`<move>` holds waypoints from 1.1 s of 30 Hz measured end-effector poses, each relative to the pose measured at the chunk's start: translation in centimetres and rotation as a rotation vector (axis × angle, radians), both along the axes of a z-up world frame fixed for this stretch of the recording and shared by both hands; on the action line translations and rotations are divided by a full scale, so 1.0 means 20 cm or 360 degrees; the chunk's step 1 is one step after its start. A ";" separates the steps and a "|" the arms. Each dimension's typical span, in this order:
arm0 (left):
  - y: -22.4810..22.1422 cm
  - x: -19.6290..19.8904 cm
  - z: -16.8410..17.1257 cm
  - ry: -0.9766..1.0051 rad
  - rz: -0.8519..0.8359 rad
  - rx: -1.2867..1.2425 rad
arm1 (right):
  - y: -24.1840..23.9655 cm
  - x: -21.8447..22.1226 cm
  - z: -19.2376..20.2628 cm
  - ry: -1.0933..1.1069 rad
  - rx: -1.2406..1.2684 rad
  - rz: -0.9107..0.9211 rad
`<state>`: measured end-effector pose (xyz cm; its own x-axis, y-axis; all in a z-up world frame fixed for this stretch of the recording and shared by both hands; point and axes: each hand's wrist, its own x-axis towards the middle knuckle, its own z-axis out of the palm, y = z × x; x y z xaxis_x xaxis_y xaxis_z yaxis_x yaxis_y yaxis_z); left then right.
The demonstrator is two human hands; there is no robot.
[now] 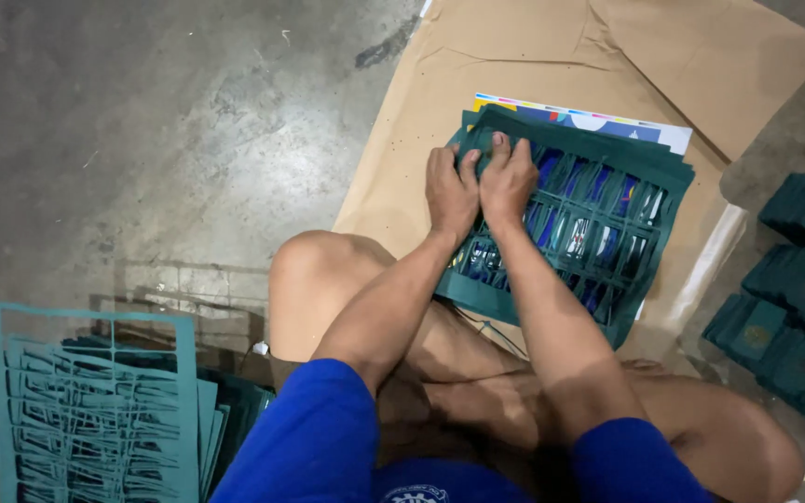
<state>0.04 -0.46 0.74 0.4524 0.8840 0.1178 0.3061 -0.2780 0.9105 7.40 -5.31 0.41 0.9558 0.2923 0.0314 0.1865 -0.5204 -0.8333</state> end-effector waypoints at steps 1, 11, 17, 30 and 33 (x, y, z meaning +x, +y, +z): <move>-0.01 -0.01 0.01 0.0050 -0.0016 0.0071 | 0.01 -0.02 0.02 -0.0084 -0.0128 -0.0069; 0.02 -0.02 0.01 -0.0069 -0.0094 -0.0086 | -0.13 0.11 -0.11 0.0777 0.0691 0.0221; 0.04 -0.03 0.05 -0.0133 -0.0163 -0.0358 | -0.14 0.13 -0.03 0.1144 0.1187 0.0363; 0.03 -0.03 0.03 -0.0103 -0.0047 -0.0238 | -0.06 0.04 0.01 0.0597 0.0505 0.0345; -0.01 0.00 0.05 -0.0111 0.0010 -0.0123 | -0.07 0.06 0.00 0.0525 0.0432 0.0263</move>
<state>-0.05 -0.57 1.74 0.4399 0.8945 0.0800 0.2426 -0.2042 0.9484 8.58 -6.81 0.31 0.8689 0.4648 -0.1704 -0.0498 -0.2605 -0.9642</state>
